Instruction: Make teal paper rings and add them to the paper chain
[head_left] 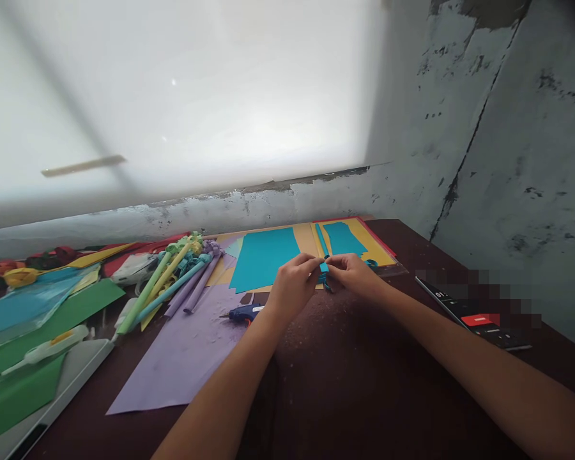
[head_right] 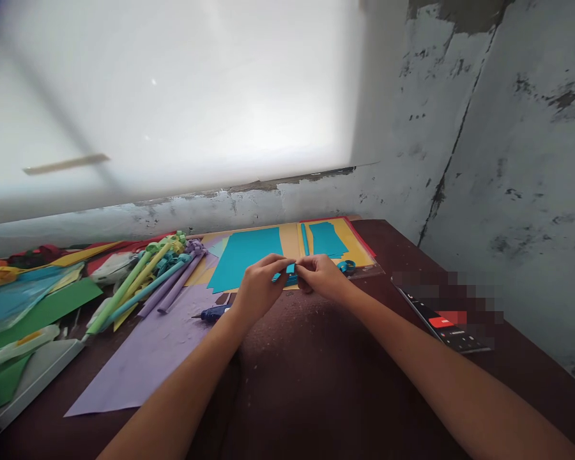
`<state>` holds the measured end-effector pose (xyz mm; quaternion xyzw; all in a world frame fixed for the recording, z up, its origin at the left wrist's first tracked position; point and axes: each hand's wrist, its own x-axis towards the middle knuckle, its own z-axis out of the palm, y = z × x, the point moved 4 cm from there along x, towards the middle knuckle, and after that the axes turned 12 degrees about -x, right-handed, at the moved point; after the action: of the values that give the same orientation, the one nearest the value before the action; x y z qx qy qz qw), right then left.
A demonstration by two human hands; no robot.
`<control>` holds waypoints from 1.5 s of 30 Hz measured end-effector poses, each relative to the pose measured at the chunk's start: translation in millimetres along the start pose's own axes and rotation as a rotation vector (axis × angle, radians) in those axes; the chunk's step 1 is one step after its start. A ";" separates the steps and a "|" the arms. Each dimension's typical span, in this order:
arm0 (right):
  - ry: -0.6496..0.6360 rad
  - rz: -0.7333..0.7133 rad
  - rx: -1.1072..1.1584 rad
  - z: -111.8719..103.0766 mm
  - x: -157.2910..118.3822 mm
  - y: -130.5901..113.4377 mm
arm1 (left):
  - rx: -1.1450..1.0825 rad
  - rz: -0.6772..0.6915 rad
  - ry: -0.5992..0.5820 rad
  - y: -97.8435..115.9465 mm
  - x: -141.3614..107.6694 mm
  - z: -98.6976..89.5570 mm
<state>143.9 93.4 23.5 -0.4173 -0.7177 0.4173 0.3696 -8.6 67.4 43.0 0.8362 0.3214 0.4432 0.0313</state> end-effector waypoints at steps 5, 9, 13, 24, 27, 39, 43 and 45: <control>-0.038 0.003 0.002 0.9 -0.3 -0.1 | -0.089 -0.105 0.071 -2.8 1.3 -2.2; -0.052 -0.031 -0.003 0.5 -1.8 -2.2 | -0.142 -0.167 0.064 -0.8 3.5 -3.5; -0.065 -0.031 -0.025 1.5 -1.2 -1.9 | -0.137 -0.189 0.016 -2.9 3.9 -3.8; -0.102 -0.080 -0.134 3.3 -4.3 -7.2 | -0.191 -0.247 -0.018 -4.4 5.6 -5.0; -0.088 -0.071 -0.155 2.6 -4.2 -8.7 | -0.163 -0.194 -0.012 -2.1 5.1 -6.3; -0.129 -0.118 -0.170 7.9 -3.0 -6.5 | -0.212 -0.260 0.019 -4.0 6.4 -5.0; -0.184 -0.077 -0.135 8.4 -2.0 -2.9 | -0.219 -0.264 0.001 -3.8 6.4 -4.0; -0.183 -0.070 -0.146 7.7 -1.6 -2.2 | -0.212 -0.271 -0.003 -4.9 5.8 -2.9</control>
<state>137.1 89.0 22.4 -0.3778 -0.7910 0.3873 0.2856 -11.0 73.9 47.3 0.7780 0.3825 0.4651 0.1793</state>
